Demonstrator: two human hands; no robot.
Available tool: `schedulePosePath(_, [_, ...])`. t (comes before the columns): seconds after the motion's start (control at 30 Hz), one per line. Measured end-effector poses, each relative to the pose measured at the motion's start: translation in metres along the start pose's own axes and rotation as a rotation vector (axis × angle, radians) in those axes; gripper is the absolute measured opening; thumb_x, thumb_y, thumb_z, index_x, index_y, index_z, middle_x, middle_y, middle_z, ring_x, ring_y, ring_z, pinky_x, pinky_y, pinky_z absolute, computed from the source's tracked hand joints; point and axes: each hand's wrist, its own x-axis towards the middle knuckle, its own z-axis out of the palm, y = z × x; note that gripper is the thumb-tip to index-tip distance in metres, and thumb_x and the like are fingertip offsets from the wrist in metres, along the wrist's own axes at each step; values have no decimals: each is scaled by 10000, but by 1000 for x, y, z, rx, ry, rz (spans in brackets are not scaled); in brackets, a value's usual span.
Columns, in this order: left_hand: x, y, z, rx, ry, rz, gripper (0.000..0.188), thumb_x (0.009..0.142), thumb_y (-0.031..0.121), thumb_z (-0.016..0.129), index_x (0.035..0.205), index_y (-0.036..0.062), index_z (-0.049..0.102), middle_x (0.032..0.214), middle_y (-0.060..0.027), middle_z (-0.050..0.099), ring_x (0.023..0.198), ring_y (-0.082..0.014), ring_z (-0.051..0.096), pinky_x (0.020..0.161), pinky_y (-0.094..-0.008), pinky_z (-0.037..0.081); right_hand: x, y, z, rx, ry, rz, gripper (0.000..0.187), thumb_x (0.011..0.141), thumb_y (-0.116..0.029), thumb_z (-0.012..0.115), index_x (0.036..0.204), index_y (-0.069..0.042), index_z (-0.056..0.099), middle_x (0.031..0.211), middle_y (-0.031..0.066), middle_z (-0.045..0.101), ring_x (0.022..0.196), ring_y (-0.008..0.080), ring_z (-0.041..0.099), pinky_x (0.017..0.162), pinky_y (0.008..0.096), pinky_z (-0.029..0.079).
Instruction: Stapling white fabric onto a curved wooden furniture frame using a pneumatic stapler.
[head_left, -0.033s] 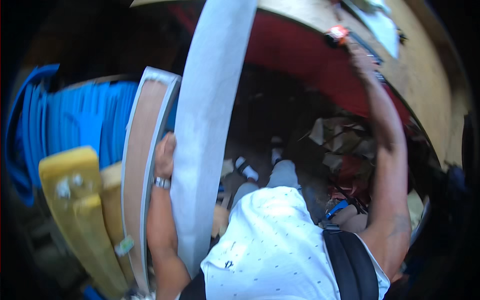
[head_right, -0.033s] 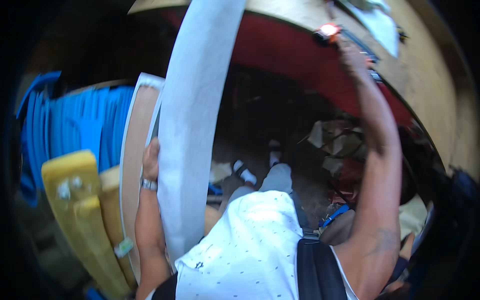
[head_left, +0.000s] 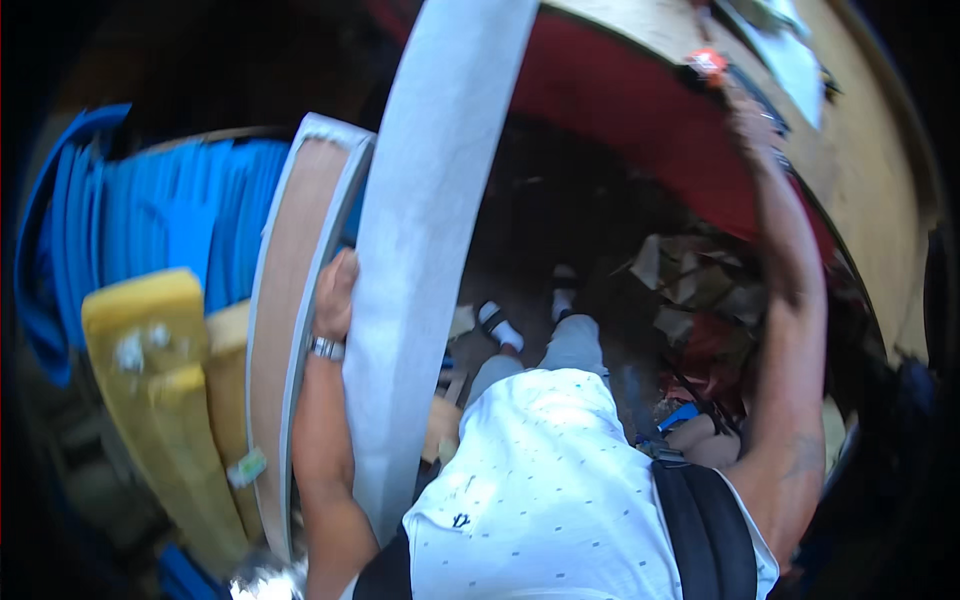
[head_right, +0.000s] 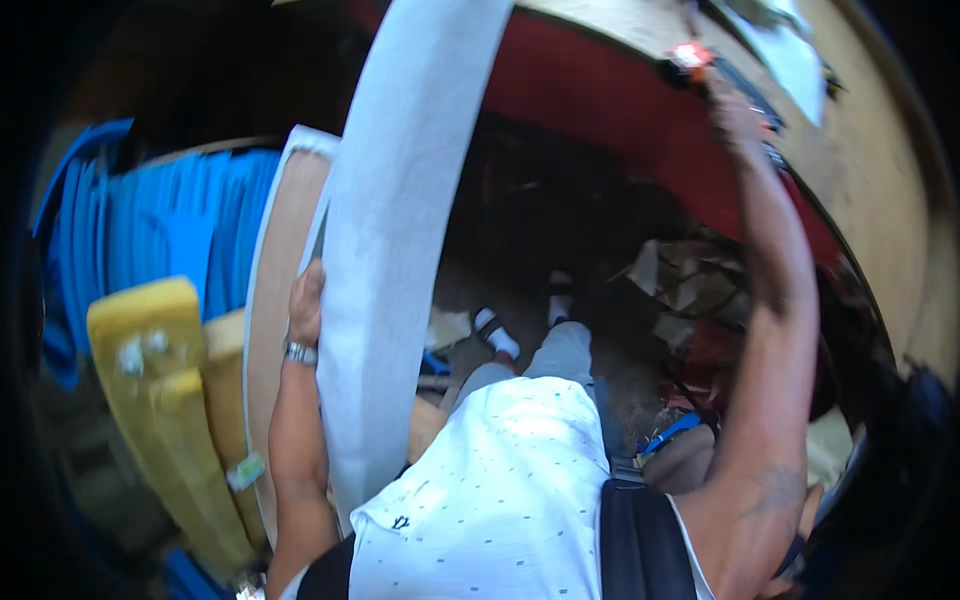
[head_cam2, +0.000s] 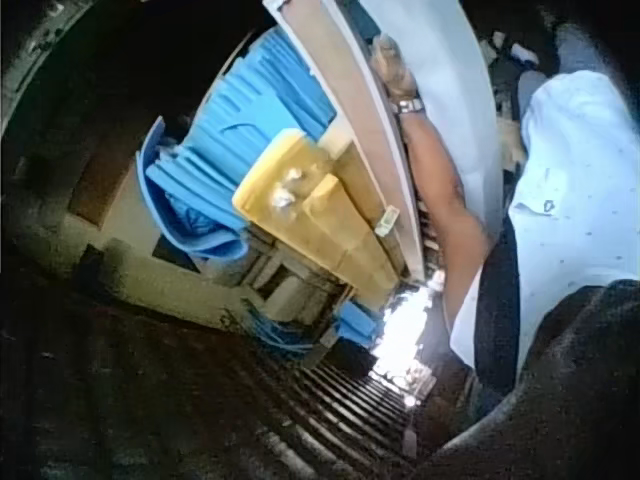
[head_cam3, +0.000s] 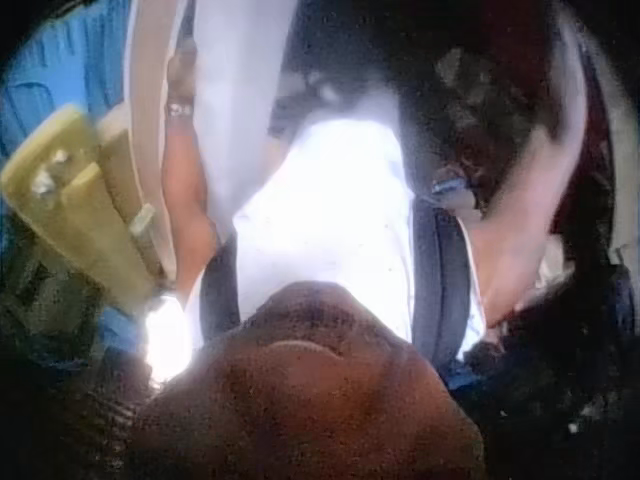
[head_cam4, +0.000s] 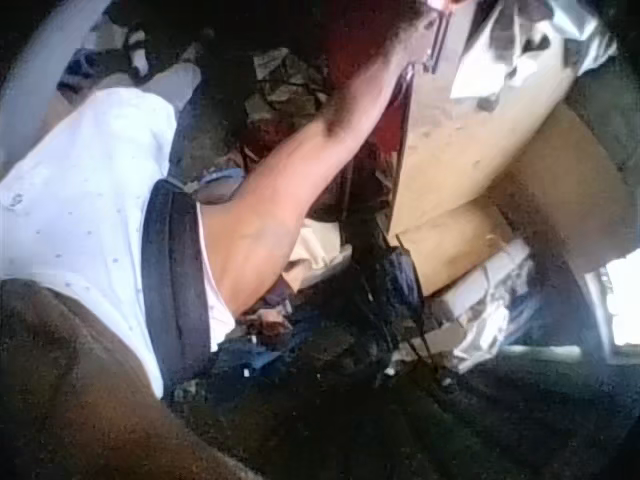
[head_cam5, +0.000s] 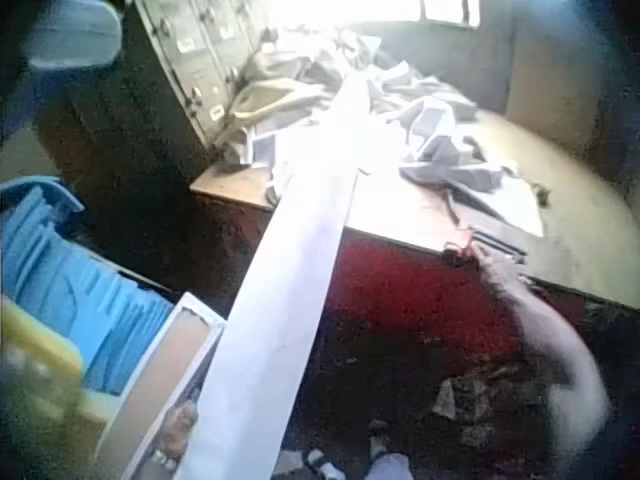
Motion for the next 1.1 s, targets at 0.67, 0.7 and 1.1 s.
schedulePosePath(0.67, [-111,-24,-90,-54,-42,82,711,1038,580,382,1288,-58,573,1164,-160,663,1057,-224,631,935,-373,506,-444,-572,-40,869,190,-550,985,962,-720,272,1590,-48,-81,1640,257,-136,1526,402,-129,1210,589,0])
schedulePosePath(0.7, [-119,-31,-103,72,0,99,682,1067,551,325,1270,-49,577,1124,-138,661,1054,-209,602,955,-382,473,-473,-577,-51,918,115,-636,968,965,-714,262,1593,-38,-30,1645,262,-63,1534,395,-54,1215,576,38])
schedulePosePath(1.1, [-185,-44,-135,246,165,260,598,1000,569,513,713,45,475,643,-61,507,606,-166,485,559,-363,432,-452,-574,131,1810,-513,867,808,997,-713,172,1479,-132,458,1519,77,461,1429,286,383,1122,525,329])
